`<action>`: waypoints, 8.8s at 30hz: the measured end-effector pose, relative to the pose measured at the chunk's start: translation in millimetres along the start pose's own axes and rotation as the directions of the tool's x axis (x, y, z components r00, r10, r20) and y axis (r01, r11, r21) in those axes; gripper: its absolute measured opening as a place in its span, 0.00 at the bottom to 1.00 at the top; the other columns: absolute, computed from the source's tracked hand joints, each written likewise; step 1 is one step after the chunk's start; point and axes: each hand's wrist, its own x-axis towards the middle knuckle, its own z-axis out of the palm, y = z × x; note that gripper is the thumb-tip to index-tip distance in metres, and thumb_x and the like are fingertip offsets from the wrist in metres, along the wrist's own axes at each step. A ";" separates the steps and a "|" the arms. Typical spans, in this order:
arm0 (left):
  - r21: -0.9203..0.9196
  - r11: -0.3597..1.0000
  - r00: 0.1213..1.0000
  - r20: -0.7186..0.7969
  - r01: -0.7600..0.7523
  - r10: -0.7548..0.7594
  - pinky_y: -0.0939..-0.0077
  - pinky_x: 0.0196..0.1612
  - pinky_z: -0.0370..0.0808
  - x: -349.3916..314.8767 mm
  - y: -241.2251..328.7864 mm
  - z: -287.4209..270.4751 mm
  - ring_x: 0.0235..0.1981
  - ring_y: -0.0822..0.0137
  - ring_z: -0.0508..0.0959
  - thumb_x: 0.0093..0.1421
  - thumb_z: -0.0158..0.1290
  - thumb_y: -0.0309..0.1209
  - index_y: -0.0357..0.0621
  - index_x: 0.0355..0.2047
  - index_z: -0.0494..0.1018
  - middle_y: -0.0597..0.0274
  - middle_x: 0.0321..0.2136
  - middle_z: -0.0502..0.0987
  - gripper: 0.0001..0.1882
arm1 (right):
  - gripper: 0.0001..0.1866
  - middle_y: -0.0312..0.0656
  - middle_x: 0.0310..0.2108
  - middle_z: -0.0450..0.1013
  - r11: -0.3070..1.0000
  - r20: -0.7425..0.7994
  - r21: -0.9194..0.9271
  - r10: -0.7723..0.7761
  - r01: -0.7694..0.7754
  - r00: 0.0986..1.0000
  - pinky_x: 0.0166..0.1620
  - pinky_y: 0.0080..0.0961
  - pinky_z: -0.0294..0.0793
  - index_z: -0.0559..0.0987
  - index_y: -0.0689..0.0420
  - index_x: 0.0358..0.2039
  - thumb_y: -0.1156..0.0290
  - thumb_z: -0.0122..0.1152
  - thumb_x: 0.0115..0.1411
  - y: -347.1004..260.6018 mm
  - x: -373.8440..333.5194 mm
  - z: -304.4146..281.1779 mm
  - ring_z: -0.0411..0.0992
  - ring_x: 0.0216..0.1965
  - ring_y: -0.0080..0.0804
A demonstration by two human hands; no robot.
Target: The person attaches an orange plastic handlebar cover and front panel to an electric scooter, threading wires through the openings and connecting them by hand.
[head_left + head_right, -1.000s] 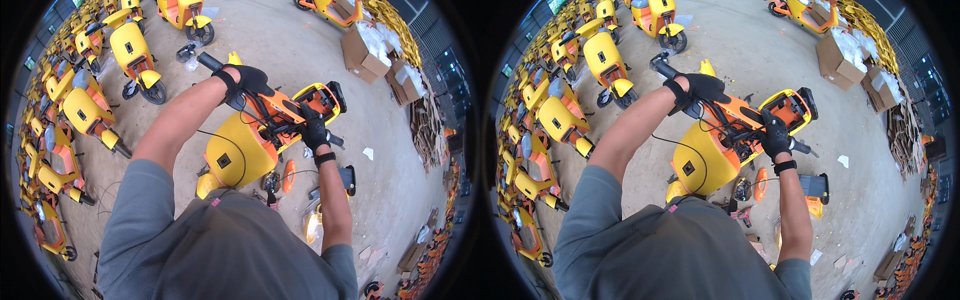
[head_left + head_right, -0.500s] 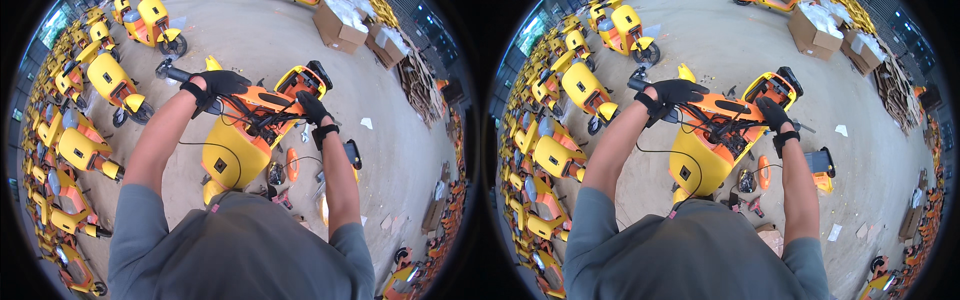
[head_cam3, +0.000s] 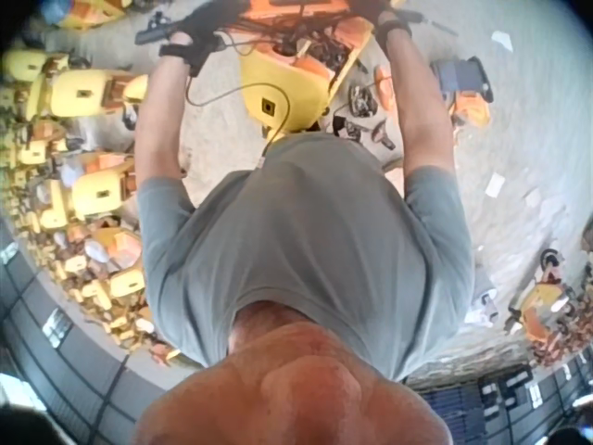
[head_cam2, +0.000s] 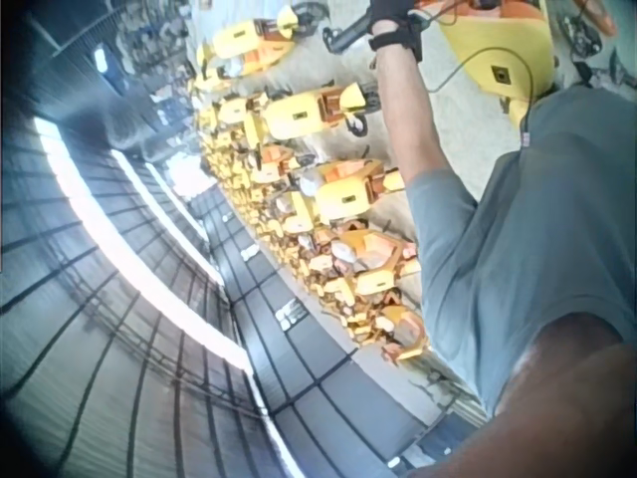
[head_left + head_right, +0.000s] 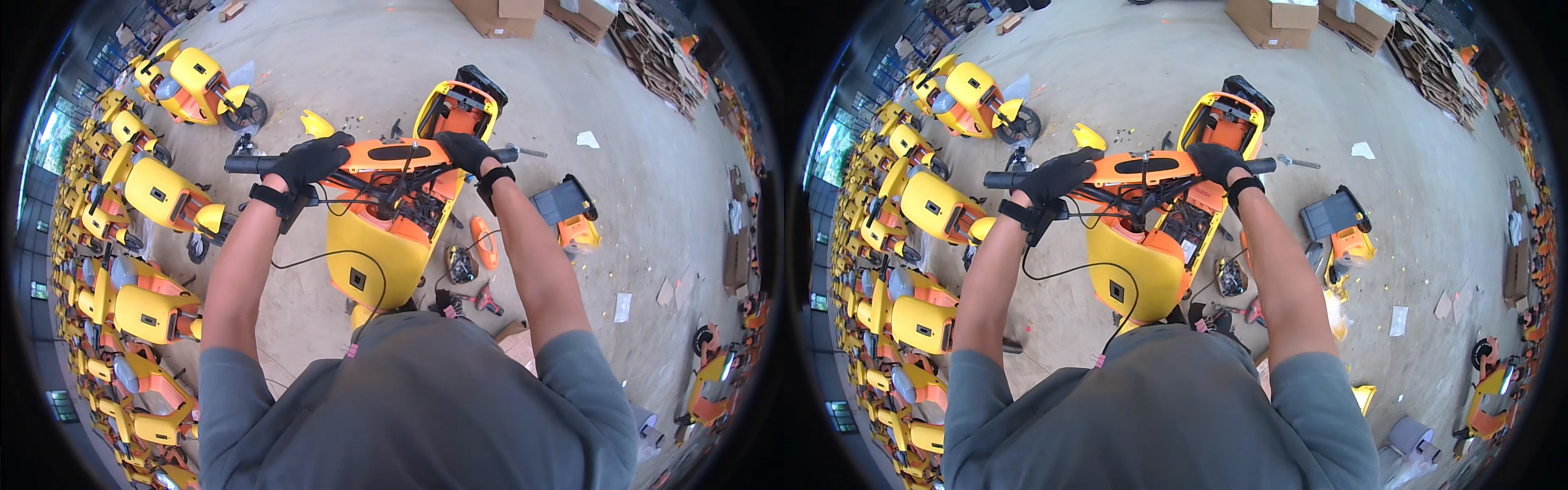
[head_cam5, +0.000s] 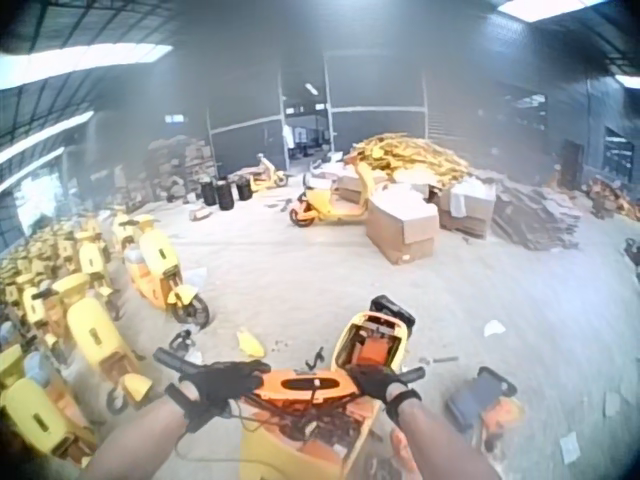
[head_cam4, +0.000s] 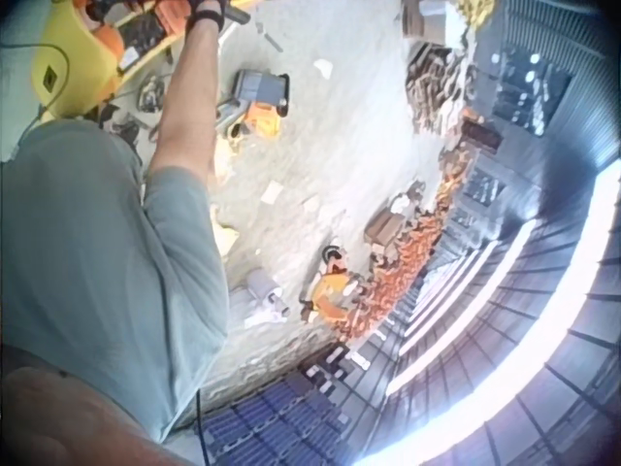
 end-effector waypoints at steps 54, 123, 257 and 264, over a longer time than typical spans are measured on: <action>0.451 0.881 0.989 0.033 -0.142 0.143 0.60 0.52 0.70 -12.5 -10.3 -3.3 0.53 0.46 0.71 0.51 0.55 0.17 0.45 0.61 0.58 0.43 0.51 0.71 0.36 | 0.14 0.42 0.39 0.76 0.953 -0.058 0.303 0.042 -0.023 0.997 0.45 0.38 0.71 0.79 0.55 0.34 0.65 0.45 0.58 -28.1 -24.9 -28.8 0.74 0.43 0.41; 0.391 0.911 0.957 -0.192 -0.127 0.216 0.61 0.54 0.68 -27.3 -29.3 6.4 0.51 0.49 0.72 0.52 0.57 0.27 0.41 0.54 0.67 0.46 0.48 0.73 0.27 | 0.26 0.30 0.63 0.61 0.960 0.060 0.248 0.121 -0.132 0.991 0.66 0.46 0.37 0.65 0.43 0.61 0.48 0.31 0.67 -8.8 -30.0 5.6 0.60 0.62 0.27; -0.183 0.910 0.895 0.192 -0.371 0.403 0.63 0.59 0.58 97.4 -20.6 -32.8 0.58 0.58 0.64 0.60 0.39 0.63 0.41 0.57 0.67 0.52 0.56 0.67 0.39 | 0.27 0.45 0.45 0.73 0.996 0.235 -0.046 0.088 -0.080 0.968 0.44 0.27 0.73 0.65 0.54 0.59 0.75 0.59 0.58 -40.2 -47.6 -63.6 0.73 0.42 0.34; -0.314 0.895 0.916 0.147 -0.316 0.374 0.61 0.56 0.60 100.6 -29.1 -33.0 0.54 0.58 0.67 0.58 0.41 0.64 0.42 0.59 0.64 0.49 0.51 0.69 0.41 | 0.27 0.44 0.44 0.73 0.992 0.238 -0.064 0.121 -0.109 0.964 0.42 0.27 0.72 0.62 0.53 0.61 0.72 0.56 0.61 -33.3 -47.8 -60.6 0.72 0.41 0.34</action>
